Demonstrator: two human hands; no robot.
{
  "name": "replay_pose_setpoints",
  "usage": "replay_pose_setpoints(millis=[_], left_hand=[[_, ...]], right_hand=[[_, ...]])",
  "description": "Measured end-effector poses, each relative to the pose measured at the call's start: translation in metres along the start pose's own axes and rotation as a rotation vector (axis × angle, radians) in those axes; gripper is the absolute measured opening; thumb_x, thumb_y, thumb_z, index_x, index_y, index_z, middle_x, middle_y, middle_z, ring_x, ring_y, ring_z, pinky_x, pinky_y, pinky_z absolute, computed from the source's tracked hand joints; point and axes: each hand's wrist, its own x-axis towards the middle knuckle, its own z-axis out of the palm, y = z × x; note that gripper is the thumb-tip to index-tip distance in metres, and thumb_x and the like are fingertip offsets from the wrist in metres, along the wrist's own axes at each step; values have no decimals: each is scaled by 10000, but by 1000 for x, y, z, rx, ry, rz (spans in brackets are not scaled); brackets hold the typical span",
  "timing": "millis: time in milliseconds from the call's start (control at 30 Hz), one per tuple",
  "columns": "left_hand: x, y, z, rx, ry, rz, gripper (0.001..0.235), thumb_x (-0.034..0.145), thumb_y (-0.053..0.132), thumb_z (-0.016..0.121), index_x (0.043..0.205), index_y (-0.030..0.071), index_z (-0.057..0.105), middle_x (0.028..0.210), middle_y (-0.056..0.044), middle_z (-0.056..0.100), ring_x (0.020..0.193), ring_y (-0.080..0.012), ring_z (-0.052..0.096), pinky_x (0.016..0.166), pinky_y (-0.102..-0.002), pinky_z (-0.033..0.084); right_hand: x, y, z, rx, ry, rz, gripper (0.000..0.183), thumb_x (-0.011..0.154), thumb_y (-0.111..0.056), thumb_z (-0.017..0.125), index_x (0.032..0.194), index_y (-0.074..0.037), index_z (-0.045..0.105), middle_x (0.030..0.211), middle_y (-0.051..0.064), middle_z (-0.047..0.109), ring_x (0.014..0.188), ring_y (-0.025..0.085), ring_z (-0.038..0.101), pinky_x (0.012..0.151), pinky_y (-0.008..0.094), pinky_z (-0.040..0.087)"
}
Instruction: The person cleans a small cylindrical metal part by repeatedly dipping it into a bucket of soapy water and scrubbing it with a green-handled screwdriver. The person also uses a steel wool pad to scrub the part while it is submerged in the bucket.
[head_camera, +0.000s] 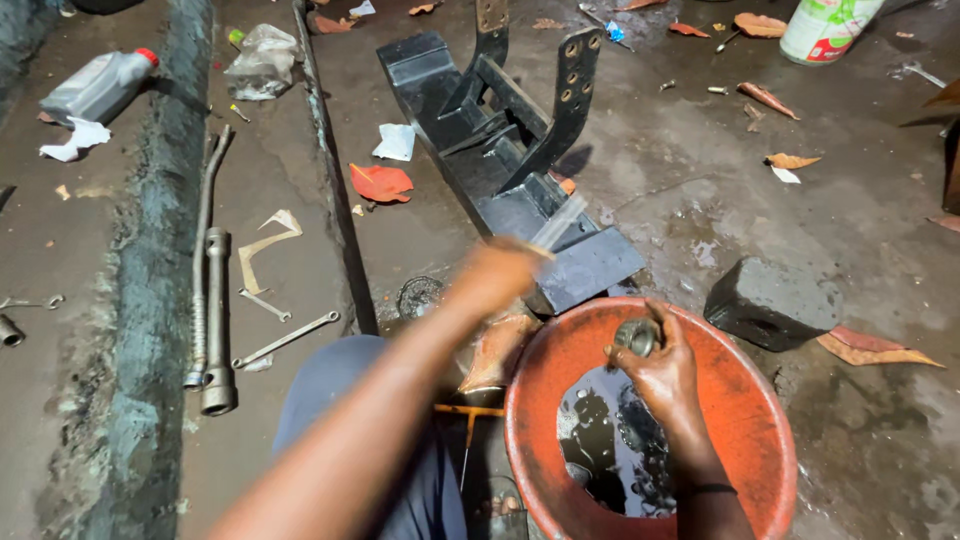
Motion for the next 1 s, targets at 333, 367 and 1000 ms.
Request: replay_pose_setpoints(millis=[333,367,1000], left_hand=[[-8,-18,163,-799,-438,170,302,997,250,635,1219,61,713,1111,0,744,1004,-88,667,870,-236,519],[-7,-22,167,-792,-433,178,310,1000,252,628,1225,58,717,1099,-5,747,980,-89,669,847,-233,522],[15,-21,171,-775,-507,16,370,1049,405,542,1152,89,705,1011,-84,660,863,-213,590,739,-356,475]], right_hand=[[-11,-52,2,-304,32,-156,953,748,-51,829,1525,-6,279,1202,150,632,1092,243,644,911,372,532],[-5,-42,-1,-140,-26,-228,962,771,-67,806,1540,7,232,1242,153,604,1127,242,624,933,367,530],[33,10,-41,638,568,313,389,1138,-396,448,1130,-55,635,786,45,618,592,102,506,507,241,409]])
